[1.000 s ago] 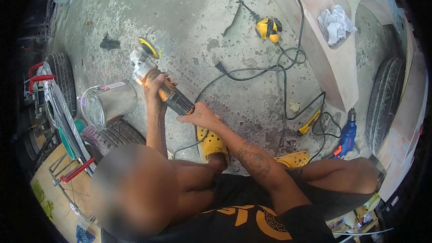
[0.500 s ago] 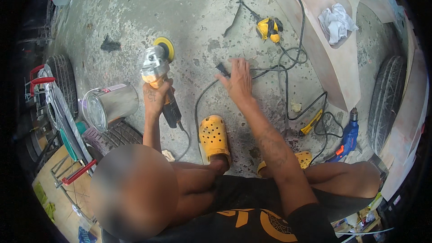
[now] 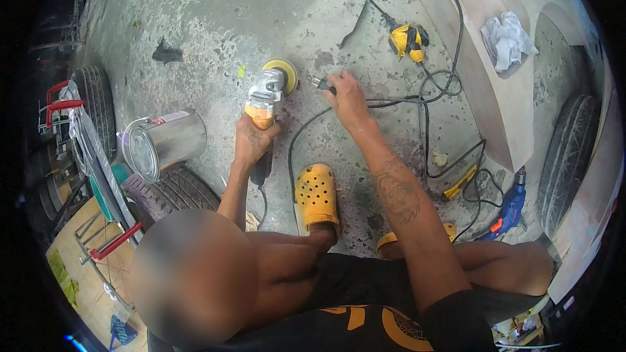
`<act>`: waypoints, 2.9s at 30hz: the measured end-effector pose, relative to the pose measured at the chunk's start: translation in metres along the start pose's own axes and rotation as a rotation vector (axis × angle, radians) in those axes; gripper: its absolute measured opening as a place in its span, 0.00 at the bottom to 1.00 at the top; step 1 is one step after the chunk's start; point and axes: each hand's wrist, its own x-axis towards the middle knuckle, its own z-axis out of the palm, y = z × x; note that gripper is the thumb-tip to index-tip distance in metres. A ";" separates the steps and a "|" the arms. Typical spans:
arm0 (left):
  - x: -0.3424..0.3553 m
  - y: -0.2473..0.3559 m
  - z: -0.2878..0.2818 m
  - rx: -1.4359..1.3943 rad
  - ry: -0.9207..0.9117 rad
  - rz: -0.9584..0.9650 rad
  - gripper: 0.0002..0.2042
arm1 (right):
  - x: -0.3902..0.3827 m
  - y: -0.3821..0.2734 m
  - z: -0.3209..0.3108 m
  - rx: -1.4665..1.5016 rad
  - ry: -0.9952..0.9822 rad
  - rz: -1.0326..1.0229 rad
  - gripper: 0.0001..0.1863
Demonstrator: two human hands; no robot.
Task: Using a grinder and electric drill to refine and modify a fiberglass or plastic car body part.
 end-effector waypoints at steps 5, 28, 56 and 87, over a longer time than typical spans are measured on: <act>0.003 0.006 0.007 -0.009 -0.012 0.039 0.24 | -0.001 0.001 0.002 0.047 0.002 0.029 0.13; 0.006 0.000 0.021 0.032 -0.051 0.091 0.24 | 0.000 0.005 0.004 0.103 0.012 0.025 0.12; 0.004 0.003 0.019 0.046 -0.081 0.076 0.25 | -0.001 0.007 0.004 0.122 0.016 0.020 0.11; 0.001 0.001 0.020 0.035 -0.045 0.080 0.24 | 0.000 0.007 0.004 0.109 0.000 0.036 0.12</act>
